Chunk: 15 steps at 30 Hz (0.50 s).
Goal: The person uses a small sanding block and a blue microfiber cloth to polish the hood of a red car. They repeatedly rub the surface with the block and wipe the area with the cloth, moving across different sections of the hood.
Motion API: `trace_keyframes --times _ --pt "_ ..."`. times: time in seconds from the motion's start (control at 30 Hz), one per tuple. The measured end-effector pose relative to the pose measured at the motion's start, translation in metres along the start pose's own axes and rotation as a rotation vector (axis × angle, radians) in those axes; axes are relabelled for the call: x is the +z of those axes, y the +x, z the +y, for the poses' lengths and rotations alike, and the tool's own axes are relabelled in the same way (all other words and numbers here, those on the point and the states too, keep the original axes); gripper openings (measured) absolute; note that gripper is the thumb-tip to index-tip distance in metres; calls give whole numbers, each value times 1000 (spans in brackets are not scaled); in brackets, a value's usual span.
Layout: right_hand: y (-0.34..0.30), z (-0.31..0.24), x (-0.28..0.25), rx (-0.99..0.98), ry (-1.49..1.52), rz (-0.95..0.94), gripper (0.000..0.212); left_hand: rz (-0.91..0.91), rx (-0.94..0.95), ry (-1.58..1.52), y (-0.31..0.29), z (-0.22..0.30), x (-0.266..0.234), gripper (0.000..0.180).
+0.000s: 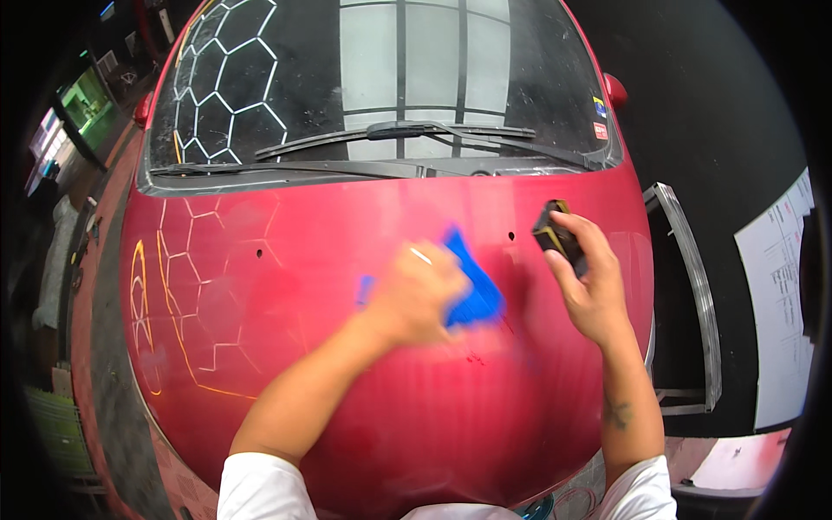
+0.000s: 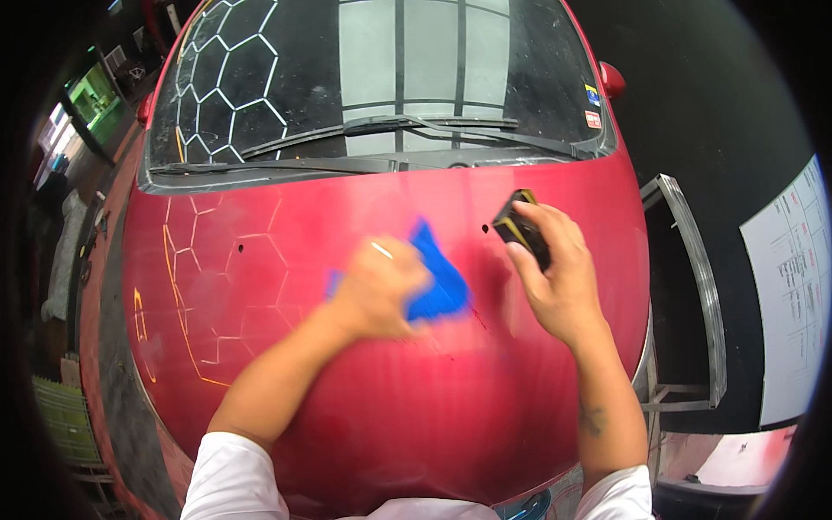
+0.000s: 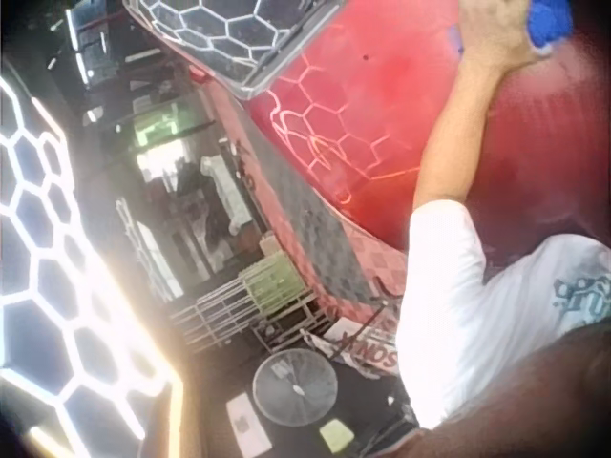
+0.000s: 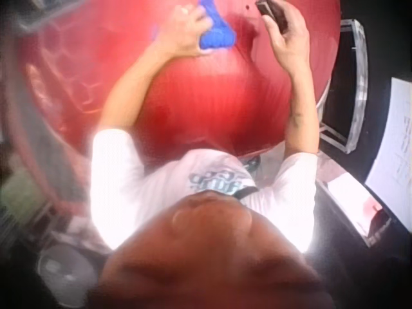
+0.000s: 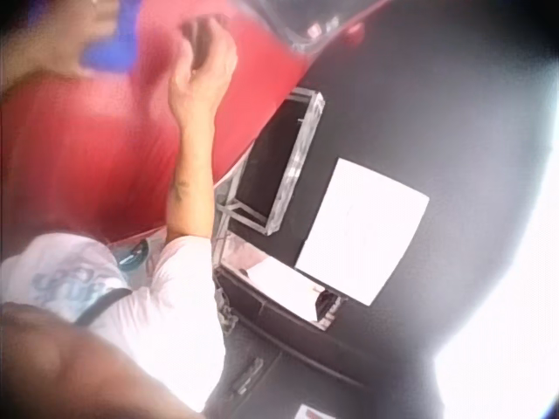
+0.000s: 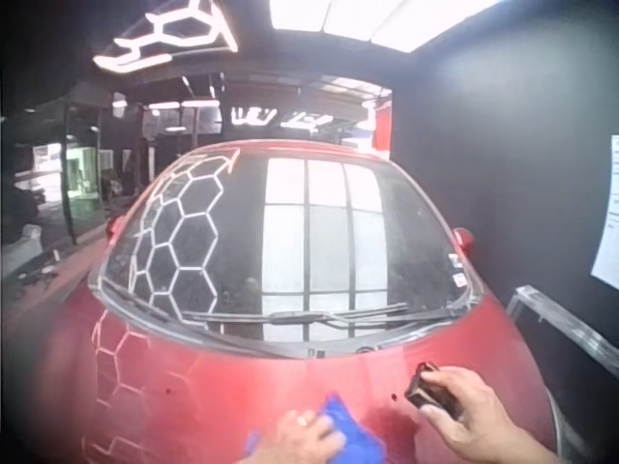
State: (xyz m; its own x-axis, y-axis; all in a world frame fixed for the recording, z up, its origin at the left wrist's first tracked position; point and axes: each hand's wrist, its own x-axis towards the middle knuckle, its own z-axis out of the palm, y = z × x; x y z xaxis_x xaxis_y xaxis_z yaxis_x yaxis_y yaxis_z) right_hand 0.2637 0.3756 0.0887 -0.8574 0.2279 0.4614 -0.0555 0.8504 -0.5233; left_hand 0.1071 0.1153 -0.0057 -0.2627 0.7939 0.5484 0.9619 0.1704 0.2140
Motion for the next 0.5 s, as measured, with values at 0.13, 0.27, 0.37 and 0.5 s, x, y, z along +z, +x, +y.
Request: trace_keyframes --times 0.13,0.27,0.37,0.5 --pt "16 -6 43 -72 -139 -99 49 247 -510 331 -1 -95 -49 57" --pt "37 -13 86 -61 -254 -147 47 294 -679 349 -4 -109 -48 56" --pt "45 -10 111 -50 -339 -128 46 288 -709 321 -4 -107 -46 55" --pt "53 -4 137 -52 -416 -66 49 349 -711 276 -3 -107 -50 54"
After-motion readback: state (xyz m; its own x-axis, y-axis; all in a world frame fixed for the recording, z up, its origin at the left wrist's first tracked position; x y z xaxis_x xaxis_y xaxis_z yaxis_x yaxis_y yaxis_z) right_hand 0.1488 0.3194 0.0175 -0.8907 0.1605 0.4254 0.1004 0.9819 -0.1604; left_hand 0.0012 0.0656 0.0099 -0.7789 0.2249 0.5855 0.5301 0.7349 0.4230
